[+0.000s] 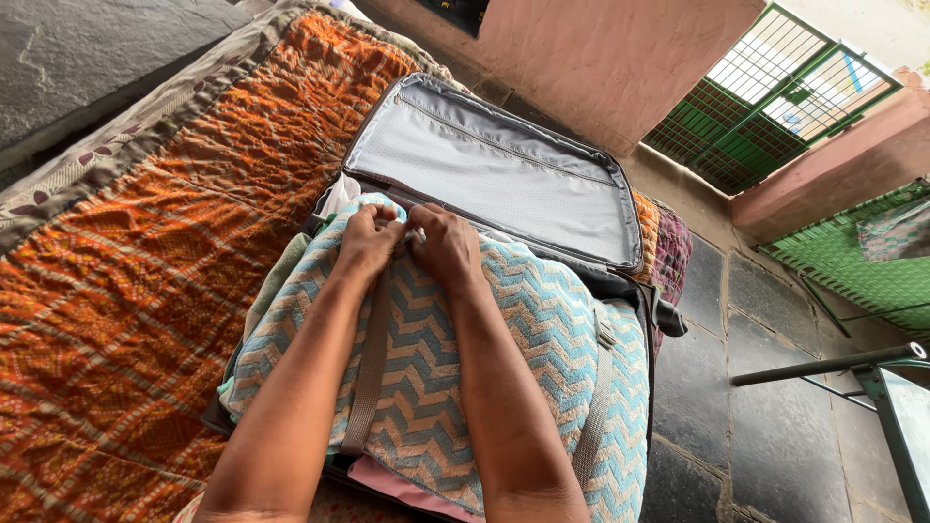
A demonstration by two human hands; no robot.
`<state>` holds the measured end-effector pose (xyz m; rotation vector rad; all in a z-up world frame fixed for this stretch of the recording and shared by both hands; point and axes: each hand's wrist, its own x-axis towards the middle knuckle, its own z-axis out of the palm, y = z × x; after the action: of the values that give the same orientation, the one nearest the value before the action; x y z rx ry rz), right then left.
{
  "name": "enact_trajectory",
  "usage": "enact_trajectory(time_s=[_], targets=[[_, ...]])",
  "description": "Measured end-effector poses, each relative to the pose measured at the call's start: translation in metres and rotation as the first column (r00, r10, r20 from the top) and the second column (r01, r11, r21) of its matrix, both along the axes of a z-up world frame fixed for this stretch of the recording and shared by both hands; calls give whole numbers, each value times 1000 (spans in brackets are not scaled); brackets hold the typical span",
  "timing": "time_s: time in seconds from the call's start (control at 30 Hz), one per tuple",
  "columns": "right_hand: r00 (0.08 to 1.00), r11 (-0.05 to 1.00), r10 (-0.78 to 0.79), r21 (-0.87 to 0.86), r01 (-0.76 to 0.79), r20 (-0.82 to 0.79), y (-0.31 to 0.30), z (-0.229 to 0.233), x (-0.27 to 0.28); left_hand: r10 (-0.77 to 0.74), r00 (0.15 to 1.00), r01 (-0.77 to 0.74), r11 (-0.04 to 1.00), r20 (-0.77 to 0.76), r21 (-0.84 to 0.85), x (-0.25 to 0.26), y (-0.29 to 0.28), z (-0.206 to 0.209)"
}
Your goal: The person closes the lid of a suitcase, zips the main compartment by hand, and fastens the interior buckle straps over folded laundry.
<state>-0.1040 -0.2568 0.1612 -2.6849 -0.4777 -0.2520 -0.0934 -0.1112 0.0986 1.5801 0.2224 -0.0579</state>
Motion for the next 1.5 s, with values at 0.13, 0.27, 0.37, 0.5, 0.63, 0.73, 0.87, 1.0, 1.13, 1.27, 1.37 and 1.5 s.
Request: enact_trajectory(time_s=[0.13,0.27,0.37,0.5,0.63,0.73,0.87,1.0,1.13,1.27,1.37,1.5], targets=[[939,960,-4,263,100,-343,-9,4,3,27,998,-26,1000,-64,5,-8,-2,13],[911,935,54,342,97,-408,-21,6,6,17,997,-18,1000,-80,-17,-23,6,29],[979,957,152,268,-112,-136,-19,1,5,-41,990,18,986,-135,-168,-29,10,38],[985,974,121,204,-94,-125,-15,3,-2,-58,988,43,994,-147,-102,-30,11,40],[984,995,84,75,-73,-158,-6,9,-8,-109,988,88,979,-108,-185,-25,11,25],[977,996,27,-75,-43,-210,3,18,-13,-127,987,103,971,-103,-215,-24,13,22],[975,996,-11,-86,-9,-223,6,22,-17,-116,978,116,993,-171,-12,-30,12,34],[952,998,-17,-56,0,-305,2,18,-10,-85,975,120,979,-204,166,-37,10,45],[937,999,29,31,-19,-349,-8,13,-7,-35,992,68,960,-125,270,-48,7,46],[942,991,79,128,-39,-327,-11,11,-6,-16,993,46,967,-120,252,-54,5,44],[902,988,-37,119,97,-430,-10,11,-7,-44,998,46,998,-40,41,-56,8,41],[836,879,42,418,229,-547,-6,11,3,-32,998,24,989,-51,-145,-58,4,46]])
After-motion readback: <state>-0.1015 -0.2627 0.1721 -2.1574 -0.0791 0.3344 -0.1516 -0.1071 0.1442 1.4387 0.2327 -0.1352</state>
